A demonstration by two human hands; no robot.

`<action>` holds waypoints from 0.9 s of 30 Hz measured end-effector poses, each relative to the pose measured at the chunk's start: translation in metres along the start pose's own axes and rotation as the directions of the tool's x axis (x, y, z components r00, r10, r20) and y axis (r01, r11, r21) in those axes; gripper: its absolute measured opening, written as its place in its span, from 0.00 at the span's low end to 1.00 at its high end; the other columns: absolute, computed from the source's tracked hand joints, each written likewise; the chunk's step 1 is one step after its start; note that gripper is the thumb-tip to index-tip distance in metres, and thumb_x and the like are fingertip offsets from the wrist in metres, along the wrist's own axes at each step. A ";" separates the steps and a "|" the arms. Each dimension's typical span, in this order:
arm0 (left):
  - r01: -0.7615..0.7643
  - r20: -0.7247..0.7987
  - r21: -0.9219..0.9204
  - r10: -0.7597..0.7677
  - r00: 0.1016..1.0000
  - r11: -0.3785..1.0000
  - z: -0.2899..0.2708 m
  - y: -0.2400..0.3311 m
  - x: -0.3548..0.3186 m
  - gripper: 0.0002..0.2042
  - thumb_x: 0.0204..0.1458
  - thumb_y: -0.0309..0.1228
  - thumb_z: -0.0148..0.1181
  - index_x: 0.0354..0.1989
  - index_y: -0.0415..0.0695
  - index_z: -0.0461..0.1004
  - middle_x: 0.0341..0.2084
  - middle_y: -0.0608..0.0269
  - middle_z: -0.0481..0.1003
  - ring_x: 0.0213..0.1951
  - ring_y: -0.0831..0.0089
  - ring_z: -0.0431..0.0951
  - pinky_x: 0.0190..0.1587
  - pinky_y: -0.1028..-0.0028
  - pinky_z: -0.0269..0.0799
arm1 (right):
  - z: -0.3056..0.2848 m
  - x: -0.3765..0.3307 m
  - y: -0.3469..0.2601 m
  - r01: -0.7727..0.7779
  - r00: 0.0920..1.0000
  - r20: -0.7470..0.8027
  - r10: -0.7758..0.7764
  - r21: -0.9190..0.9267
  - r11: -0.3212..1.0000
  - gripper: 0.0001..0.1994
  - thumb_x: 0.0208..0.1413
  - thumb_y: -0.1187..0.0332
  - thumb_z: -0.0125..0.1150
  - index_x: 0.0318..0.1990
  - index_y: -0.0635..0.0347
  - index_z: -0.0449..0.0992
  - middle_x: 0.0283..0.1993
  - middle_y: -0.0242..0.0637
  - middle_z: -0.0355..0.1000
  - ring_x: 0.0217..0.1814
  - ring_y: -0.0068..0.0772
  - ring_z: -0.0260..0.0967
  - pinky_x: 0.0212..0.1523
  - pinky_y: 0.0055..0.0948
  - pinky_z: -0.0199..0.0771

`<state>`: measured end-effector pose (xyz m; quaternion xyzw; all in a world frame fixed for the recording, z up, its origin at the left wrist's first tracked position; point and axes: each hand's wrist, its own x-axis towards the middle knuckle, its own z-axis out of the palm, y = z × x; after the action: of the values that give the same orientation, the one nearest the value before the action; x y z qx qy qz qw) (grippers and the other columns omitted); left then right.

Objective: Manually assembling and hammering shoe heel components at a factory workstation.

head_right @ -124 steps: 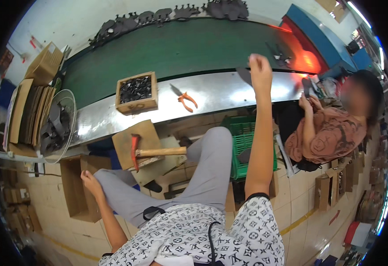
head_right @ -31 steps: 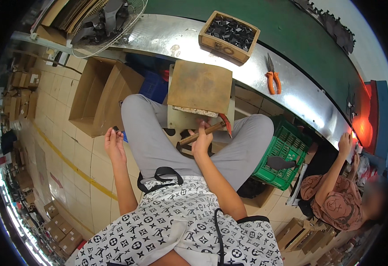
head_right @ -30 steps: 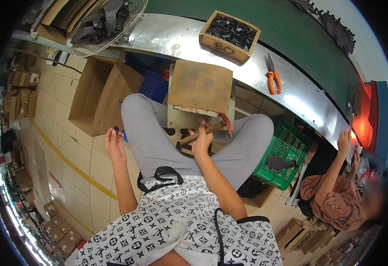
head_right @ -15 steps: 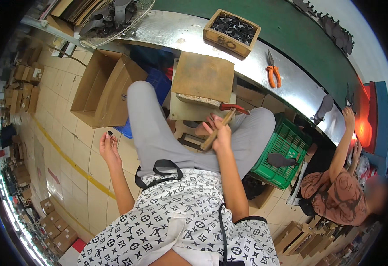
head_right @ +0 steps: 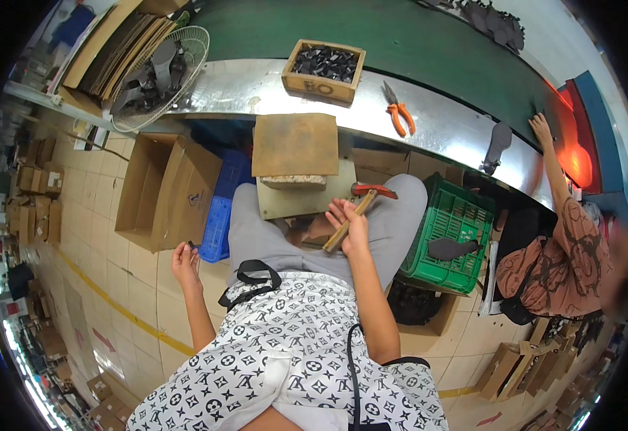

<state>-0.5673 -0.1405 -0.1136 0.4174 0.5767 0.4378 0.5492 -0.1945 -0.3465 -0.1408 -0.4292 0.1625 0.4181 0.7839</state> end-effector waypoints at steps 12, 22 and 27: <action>0.047 0.063 0.026 -0.048 0.997 0.999 0.018 -0.013 0.015 0.12 0.60 0.32 0.60 0.50 0.42 0.72 0.38 0.66 0.75 0.37 0.77 0.77 0.40 0.78 0.73 | -0.003 0.008 0.004 0.007 0.998 -0.071 -0.002 0.074 0.997 0.11 0.63 0.66 0.56 0.48 0.63 0.71 0.48 0.44 0.75 0.45 0.37 0.75 0.45 0.38 0.79; 0.034 0.073 -0.009 -0.033 0.997 0.999 0.019 -0.016 0.027 0.11 0.60 0.31 0.60 0.49 0.43 0.73 0.37 0.66 0.75 0.37 0.77 0.77 0.39 0.78 0.74 | -0.006 0.007 0.004 0.009 0.999 -0.049 -0.006 0.061 0.998 0.13 0.64 0.64 0.55 0.50 0.63 0.71 0.47 0.42 0.75 0.44 0.34 0.75 0.44 0.35 0.80; 0.026 0.073 -0.022 -0.025 0.997 0.999 0.026 -0.019 0.029 0.11 0.60 0.31 0.60 0.48 0.43 0.73 0.37 0.67 0.75 0.36 0.78 0.77 0.38 0.78 0.73 | -0.007 0.006 0.002 0.004 0.999 -0.050 -0.001 0.048 0.999 0.13 0.64 0.64 0.57 0.50 0.62 0.71 0.46 0.41 0.76 0.43 0.34 0.75 0.43 0.35 0.80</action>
<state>-0.5431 -0.1168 -0.1399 0.4194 0.5565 0.4218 0.5801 -0.1918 -0.3478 -0.1498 -0.4208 0.1917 0.4023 0.7902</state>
